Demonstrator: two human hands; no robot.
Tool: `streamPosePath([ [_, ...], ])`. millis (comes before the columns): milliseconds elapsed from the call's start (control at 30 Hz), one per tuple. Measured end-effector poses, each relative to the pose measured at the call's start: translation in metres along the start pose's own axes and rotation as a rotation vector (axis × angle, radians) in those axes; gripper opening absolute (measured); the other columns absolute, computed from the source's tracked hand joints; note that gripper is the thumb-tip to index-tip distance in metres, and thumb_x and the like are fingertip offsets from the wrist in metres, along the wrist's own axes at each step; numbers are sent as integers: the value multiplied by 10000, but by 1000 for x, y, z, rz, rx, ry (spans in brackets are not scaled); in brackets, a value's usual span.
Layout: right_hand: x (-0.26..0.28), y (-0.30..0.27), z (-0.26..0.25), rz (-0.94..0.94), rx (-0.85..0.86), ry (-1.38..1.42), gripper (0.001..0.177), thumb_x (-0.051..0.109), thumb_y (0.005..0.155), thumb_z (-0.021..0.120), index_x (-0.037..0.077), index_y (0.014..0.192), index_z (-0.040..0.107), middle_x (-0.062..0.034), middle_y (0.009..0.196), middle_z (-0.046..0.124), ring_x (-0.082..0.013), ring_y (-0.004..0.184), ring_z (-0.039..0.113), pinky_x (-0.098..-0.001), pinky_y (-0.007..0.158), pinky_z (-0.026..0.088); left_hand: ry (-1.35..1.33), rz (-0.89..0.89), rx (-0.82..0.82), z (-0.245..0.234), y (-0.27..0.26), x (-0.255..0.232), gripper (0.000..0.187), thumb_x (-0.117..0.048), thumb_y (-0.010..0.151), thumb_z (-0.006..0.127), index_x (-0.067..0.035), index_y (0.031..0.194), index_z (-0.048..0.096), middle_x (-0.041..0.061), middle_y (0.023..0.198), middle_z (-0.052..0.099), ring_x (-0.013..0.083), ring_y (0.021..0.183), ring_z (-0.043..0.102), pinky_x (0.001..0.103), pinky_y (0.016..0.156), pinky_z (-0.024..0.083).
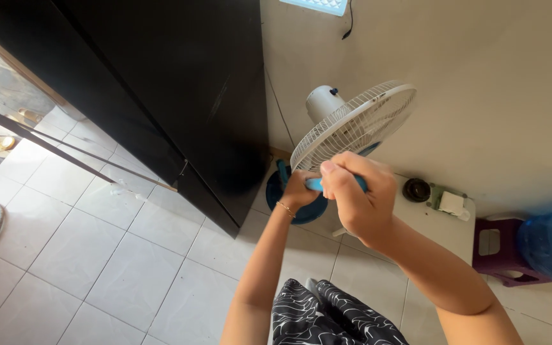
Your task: The recorder is sweeping the tiled floor across multiple rooms and hallways using a blue broom.
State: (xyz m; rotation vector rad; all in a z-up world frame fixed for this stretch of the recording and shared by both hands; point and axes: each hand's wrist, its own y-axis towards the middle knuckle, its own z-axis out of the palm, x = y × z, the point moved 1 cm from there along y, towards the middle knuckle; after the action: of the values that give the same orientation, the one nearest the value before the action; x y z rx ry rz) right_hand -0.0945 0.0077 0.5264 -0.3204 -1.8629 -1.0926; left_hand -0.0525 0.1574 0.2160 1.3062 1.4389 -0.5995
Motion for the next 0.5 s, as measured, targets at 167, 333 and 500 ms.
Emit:
streamPosePath([
  [167, -18, -10, 6, -154, -56, -89, 167, -13, 973, 567, -32, 816, 620, -82, 706, 616, -138, 627, 597, -258, 608, 500, 87, 271, -60, -14, 14, 23, 117, -125, 691, 733, -34, 764, 717, 169, 771, 700, 301, 718, 675, 359, 670, 518],
  [333, -61, -26, 39, -588, 73, -284, 104, -58, 868, 640, -11, 792, 585, -128, 758, 608, -287, 660, 620, -382, 647, 524, 114, 275, -192, -30, -6, 50, 285, -184, 846, 784, -17, 691, 613, 156, 684, 606, 315, 676, 581, 383, 666, 470],
  [500, -134, -57, 71, -292, 445, -104, 257, 4, 821, 669, 44, 617, 517, -141, 596, 538, -319, 568, 555, -422, 552, 417, -178, 122, -138, -21, -19, 68, 270, -172, 910, 726, -24, 759, 558, 114, 785, 539, 247, 794, 571, 331, 763, 453],
])
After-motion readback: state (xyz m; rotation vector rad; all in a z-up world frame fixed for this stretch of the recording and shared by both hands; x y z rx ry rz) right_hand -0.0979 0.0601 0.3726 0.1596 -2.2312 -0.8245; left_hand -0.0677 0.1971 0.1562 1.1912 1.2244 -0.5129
